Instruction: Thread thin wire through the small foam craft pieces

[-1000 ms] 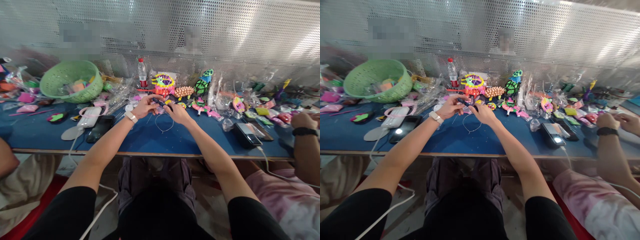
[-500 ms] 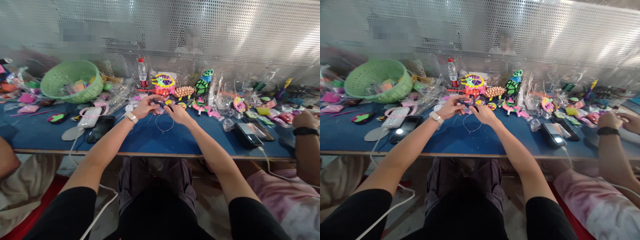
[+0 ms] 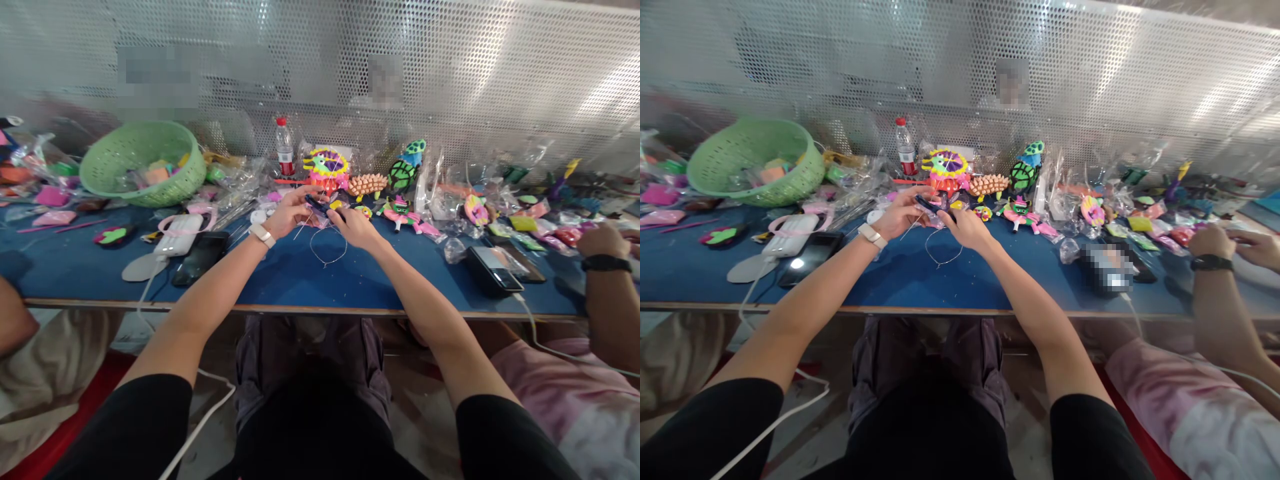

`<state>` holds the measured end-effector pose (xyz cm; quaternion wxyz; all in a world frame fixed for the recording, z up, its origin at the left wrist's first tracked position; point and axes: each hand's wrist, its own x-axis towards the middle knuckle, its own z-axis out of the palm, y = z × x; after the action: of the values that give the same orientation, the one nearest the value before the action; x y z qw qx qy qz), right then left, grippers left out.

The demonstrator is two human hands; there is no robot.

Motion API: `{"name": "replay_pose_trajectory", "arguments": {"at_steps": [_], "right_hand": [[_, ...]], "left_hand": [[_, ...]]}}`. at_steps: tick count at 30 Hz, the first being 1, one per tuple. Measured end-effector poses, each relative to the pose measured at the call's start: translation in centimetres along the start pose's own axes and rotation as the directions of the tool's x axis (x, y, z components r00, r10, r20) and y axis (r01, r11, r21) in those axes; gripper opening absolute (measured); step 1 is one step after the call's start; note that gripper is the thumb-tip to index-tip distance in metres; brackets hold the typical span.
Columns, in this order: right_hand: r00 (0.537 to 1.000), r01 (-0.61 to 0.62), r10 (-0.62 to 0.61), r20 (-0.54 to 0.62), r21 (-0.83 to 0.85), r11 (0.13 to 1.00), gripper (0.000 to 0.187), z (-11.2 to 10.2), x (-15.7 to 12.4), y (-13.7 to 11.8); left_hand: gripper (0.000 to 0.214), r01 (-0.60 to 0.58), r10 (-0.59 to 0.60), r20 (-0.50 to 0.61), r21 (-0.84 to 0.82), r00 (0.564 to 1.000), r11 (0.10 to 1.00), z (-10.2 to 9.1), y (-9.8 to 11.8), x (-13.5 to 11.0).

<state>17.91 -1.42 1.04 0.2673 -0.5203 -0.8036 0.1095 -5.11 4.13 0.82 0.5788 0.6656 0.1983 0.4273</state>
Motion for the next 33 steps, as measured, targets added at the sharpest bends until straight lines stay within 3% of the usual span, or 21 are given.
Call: {"name": "replay_pose_trajectory", "arguments": {"at_steps": [6,15,23,33], "right_hand": [[1.0,-0.004,0.003,0.027,0.024,1.0,0.052,-0.3,-0.05,-0.25],[0.999,0.009,-0.013,0.053,0.074,0.997,0.057,-0.47,-0.07,-0.3],[0.995,0.008,-0.016,0.1,0.08,0.997,0.058,-0.66,-0.05,-0.16],[0.996,-0.005,0.005,0.089,-0.006,1.0,0.056,-0.44,-0.12,-0.03]], "left_hand": [[0.065,-0.044,0.047,-0.028,0.09,0.999,0.995,-0.09,-0.34,0.11],[0.045,-0.097,0.132,-0.19,0.181,0.973,0.979,0.17,-0.7,0.41],[0.044,-0.112,0.158,-0.158,0.269,0.975,0.957,0.42,-0.39,0.16],[0.058,-0.065,0.096,-0.131,0.225,0.987,0.972,0.54,-1.0,0.14]]}}
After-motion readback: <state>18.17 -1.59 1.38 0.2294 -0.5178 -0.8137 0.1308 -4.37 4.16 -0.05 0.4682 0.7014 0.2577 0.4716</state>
